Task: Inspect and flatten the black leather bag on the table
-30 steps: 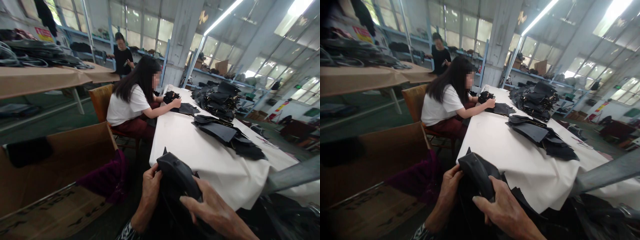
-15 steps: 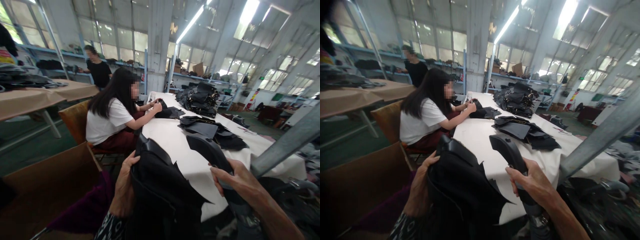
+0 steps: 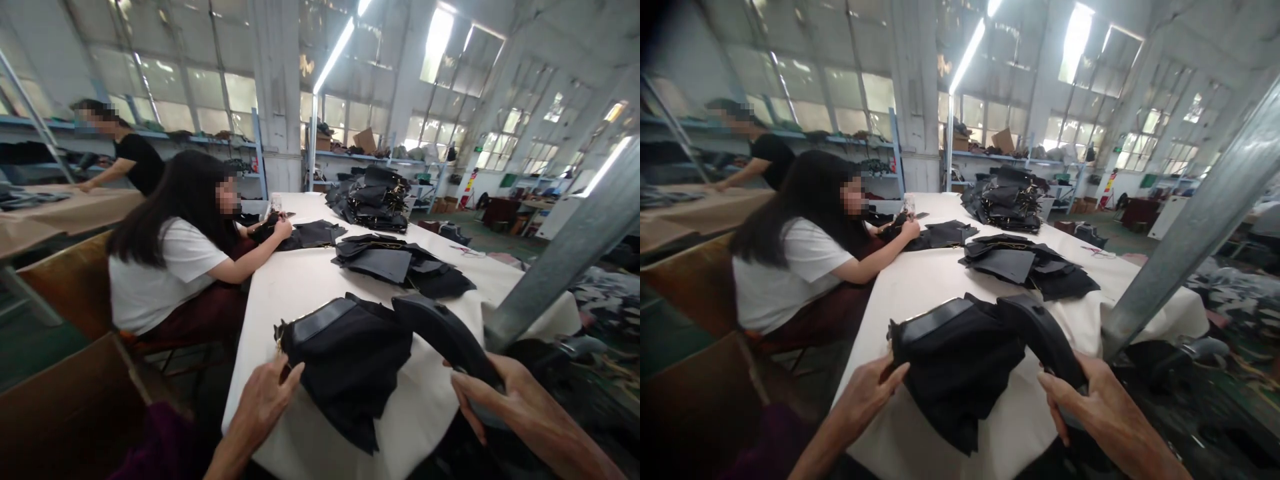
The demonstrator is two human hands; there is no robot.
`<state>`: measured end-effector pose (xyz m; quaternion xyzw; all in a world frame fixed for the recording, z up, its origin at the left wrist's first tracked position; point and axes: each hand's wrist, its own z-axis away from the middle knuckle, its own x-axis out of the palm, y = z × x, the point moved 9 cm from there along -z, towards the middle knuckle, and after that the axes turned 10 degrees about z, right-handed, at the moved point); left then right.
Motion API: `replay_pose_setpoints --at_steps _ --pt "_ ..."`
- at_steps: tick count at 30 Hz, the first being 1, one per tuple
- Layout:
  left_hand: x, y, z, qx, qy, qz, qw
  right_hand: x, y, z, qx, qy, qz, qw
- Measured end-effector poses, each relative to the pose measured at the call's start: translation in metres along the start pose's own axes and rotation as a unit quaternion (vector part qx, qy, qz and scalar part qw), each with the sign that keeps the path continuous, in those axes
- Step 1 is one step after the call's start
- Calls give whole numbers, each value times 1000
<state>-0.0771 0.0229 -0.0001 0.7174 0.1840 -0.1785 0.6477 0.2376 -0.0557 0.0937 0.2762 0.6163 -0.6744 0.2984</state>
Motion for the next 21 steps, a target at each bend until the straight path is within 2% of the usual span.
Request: replay_pose_setpoints --at_steps 2,4,6,8,9,12,14,16,18,21 --pt "-29 17 -12 20 58 -121 991 10 4 -7 12 -18 -20 1000" --pt "-56 48 -35 64 114 -173 976 18 8 -13 20 -28 -42 999" --pt "-59 79 -70 127 96 -182 970 23 12 -18 22 -34 -52 998" --pt "-37 96 -109 170 19 -168 971 25 16 -23 25 -37 -45 998" --pt "-18 95 -127 166 -37 -145 975 26 18 -24 27 -40 -37 998" --pt "44 72 -162 92 -206 -29 974 28 21 -28 36 -53 -11 998" --pt "78 53 -162 29 -290 44 956 29 23 -30 55 -61 -1 997" --pt "99 42 -150 -31 -342 128 930 32 23 -32 76 -71 -1 995" --pt "108 39 -133 -83 -370 225 898 38 21 -35 80 -86 -12 993" --pt "106 47 -116 -113 -358 312 873 51 14 -40 73 -106 -38 991"
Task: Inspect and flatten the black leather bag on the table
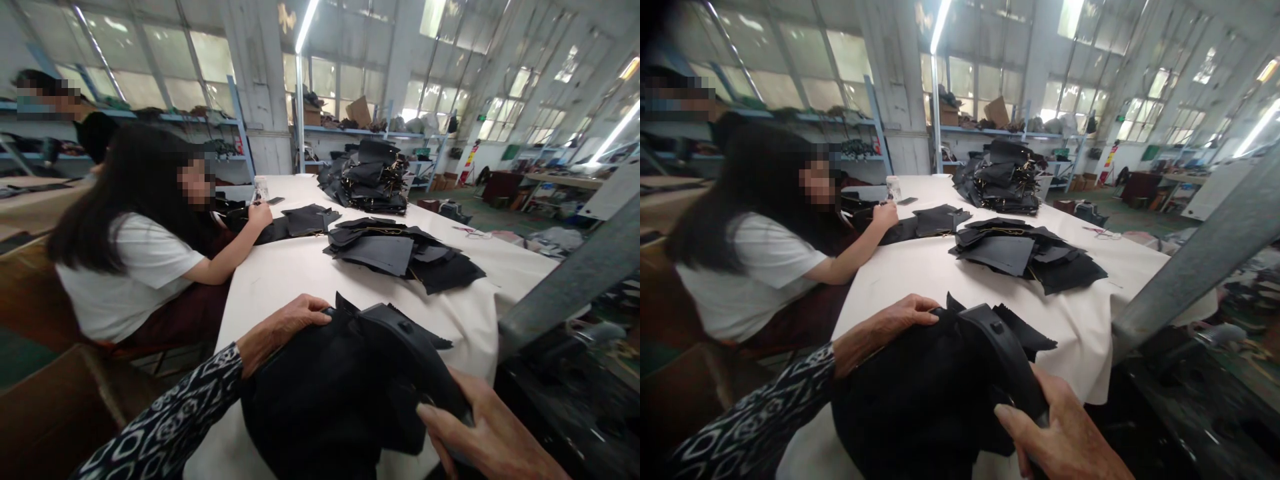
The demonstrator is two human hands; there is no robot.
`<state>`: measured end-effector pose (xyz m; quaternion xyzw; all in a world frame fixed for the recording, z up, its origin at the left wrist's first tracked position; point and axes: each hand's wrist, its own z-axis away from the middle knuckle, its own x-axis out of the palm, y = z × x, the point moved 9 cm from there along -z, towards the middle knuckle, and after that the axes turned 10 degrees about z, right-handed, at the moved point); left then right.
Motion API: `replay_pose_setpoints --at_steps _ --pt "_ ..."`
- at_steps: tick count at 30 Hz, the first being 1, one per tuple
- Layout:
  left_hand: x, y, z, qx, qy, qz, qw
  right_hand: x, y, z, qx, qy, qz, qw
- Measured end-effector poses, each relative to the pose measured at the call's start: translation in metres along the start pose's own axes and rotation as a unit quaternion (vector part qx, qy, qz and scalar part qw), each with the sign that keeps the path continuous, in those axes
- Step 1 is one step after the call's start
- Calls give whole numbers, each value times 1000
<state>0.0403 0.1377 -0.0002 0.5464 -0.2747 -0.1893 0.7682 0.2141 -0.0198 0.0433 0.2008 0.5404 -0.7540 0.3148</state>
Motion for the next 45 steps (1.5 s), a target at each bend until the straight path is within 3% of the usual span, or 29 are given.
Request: replay_pose_setpoints --at_steps 4,9,12,16,20,24,27,30,32,34,37,39,40,42,43,45 --pt "10 7 19 17 30 60 998 16 -11 -2 -13 -21 -29 999" --pt "29 9 43 56 -5 134 989 28 -29 -5 -70 -32 -79 994" --pt "32 -1 55 63 3 164 984 26 -38 -13 -107 -9 -91 990" --pt "33 -11 67 74 16 192 979 7 -45 -17 -125 55 -98 986" --pt "33 -10 74 91 32 198 975 -1 -46 3 -113 64 -69 989" --pt "40 -6 75 98 30 190 976 18 -39 25 -77 20 -52 995" --pt "51 -6 77 113 9 160 981 34 -39 25 -85 -1 -54 995" --pt "59 -12 80 110 -8 133 985 28 -42 11 -117 31 -66 990" --pt "54 -12 81 112 -3 118 987 13 -42 3 -130 70 -84 985" --pt "39 -2 80 120 27 96 988 -5 -38 2 -130 103 -92 982" --pt "3 43 81 165 108 -2 980 -26 -29 12 -114 127 -74 982" --pt "-14 100 91 264 177 -143 937 -35 -22 23 -104 136 -58 983" --pt "-16 132 101 331 213 -222 892 -38 -19 28 -98 144 -50 983" --pt "-6 185 125 449 293 -374 757 -42 -12 37 -85 155 -36 984" --pt "7 201 136 491 323 -441 679 -42 -10 39 -78 156 -28 984" --pt "36 207 144 534 340 -554 541 -39 -5 41 -68 150 -7 986"
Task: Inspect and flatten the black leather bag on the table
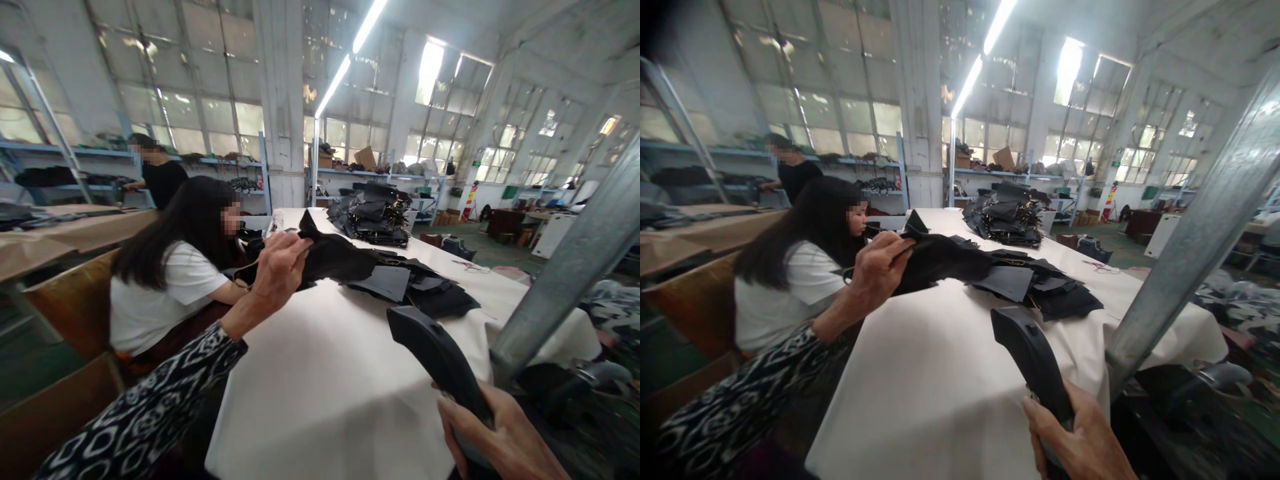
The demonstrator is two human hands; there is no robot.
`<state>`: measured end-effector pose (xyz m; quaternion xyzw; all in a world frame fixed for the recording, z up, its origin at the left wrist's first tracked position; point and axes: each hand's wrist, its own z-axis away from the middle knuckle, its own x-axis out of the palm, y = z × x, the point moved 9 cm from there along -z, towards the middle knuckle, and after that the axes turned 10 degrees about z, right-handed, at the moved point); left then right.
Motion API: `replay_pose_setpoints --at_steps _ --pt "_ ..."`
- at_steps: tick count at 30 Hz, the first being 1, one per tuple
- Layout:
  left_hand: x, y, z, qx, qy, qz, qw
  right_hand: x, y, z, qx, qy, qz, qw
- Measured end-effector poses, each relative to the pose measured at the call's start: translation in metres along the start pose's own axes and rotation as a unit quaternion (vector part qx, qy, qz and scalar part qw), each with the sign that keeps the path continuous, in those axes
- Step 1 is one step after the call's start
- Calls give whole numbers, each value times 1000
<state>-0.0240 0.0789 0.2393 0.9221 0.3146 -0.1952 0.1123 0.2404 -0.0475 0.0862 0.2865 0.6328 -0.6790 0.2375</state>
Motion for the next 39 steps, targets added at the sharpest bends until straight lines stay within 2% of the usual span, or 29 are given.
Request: replay_pose_setpoints --at_steps 1,3,6,7,9,12,14,18,20,23,26,32,35,39 --pt "8 15 5 55 -16 -37 998 2 2 1 2 -7 9 1000" --pt "39 38 37 143 -98 -61 983 6 8 2 11 -21 19 1000" --pt "95 51 121 205 -244 -61 946 9 17 5 20 -34 24 999" --pt "109 50 150 200 -277 -62 938 11 20 6 19 -41 28 999" --pt "124 43 198 155 -313 -59 935 15 25 9 17 -57 35 998" --pt "123 29 233 32 -321 -34 946 26 31 10 27 -83 24 996" --pt "113 23 234 -41 -298 2 954 36 35 9 40 -90 6 995" --pt "95 6 209 -155 -192 25 969 66 39 2 53 -128 -29 990" --pt "100 -1 201 -198 -188 7 962 81 37 -2 45 -153 -43 986" --pt "115 -4 197 -224 -224 -30 948 94 36 -8 42 -169 -51 983" --pt "121 -5 198 -215 -242 -53 945 98 37 -12 48 -167 -40 984" --pt "123 -13 204 -106 -314 38 943 95 28 -16 45 -187 -39 981" --pt "122 -22 215 -98 -368 46 924 89 13 -22 29 -189 -31 981" --pt "121 -15 237 -77 -417 12 905 89 -4 -35 23 -188 -29 981"
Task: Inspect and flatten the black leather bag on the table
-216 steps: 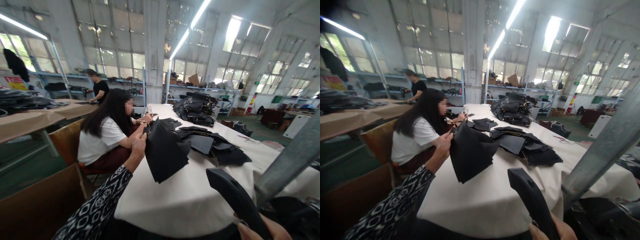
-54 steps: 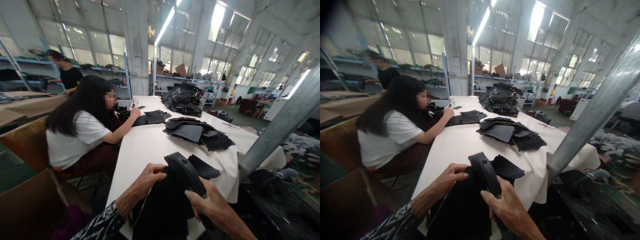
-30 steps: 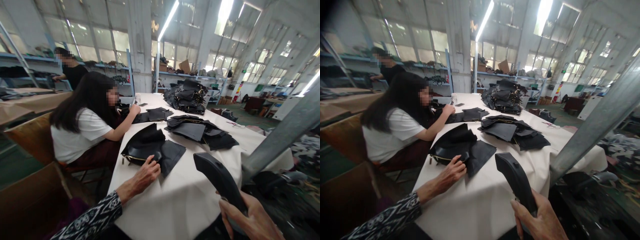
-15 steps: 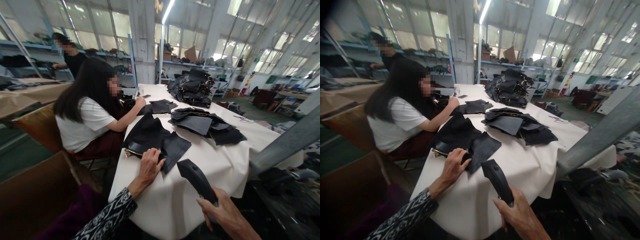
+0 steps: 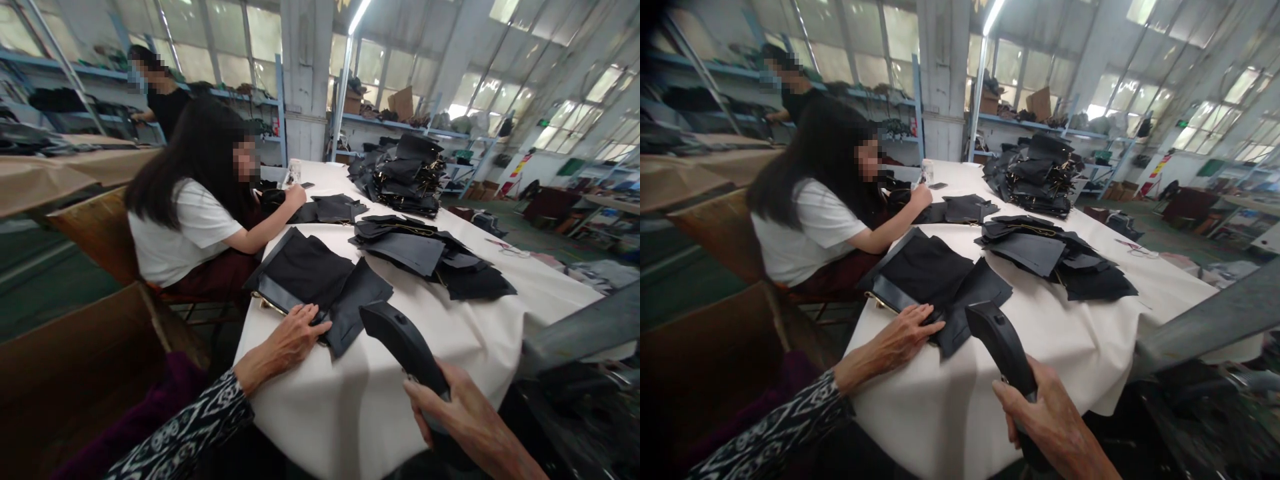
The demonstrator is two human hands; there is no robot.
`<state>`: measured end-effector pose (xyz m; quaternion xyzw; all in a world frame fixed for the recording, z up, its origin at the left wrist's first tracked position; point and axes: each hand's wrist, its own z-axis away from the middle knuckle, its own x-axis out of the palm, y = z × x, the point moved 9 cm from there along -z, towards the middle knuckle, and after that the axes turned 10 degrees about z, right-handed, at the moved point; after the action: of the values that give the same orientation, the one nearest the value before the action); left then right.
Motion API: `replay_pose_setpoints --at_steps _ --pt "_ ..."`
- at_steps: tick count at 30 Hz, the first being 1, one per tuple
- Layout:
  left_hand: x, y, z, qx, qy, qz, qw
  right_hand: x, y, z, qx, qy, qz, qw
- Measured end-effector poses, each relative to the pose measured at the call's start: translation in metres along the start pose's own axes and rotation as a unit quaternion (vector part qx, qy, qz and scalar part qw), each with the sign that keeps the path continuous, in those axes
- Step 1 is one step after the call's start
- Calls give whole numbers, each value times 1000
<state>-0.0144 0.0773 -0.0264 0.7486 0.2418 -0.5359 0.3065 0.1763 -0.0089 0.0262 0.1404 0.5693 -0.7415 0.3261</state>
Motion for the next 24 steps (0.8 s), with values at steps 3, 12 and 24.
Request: replay_pose_setpoints --at_steps 3,12,24 --pt "8 7 14 -10 14 -16 1000 7 -11 -11 -12 -13 -5 1000" --pt "6 6 37 -41 134 64 988 37 -36 -36 -18 -54 27 998" --pt "19 11 43 -35 108 28 993 53 -51 -61 -20 -100 118 988"
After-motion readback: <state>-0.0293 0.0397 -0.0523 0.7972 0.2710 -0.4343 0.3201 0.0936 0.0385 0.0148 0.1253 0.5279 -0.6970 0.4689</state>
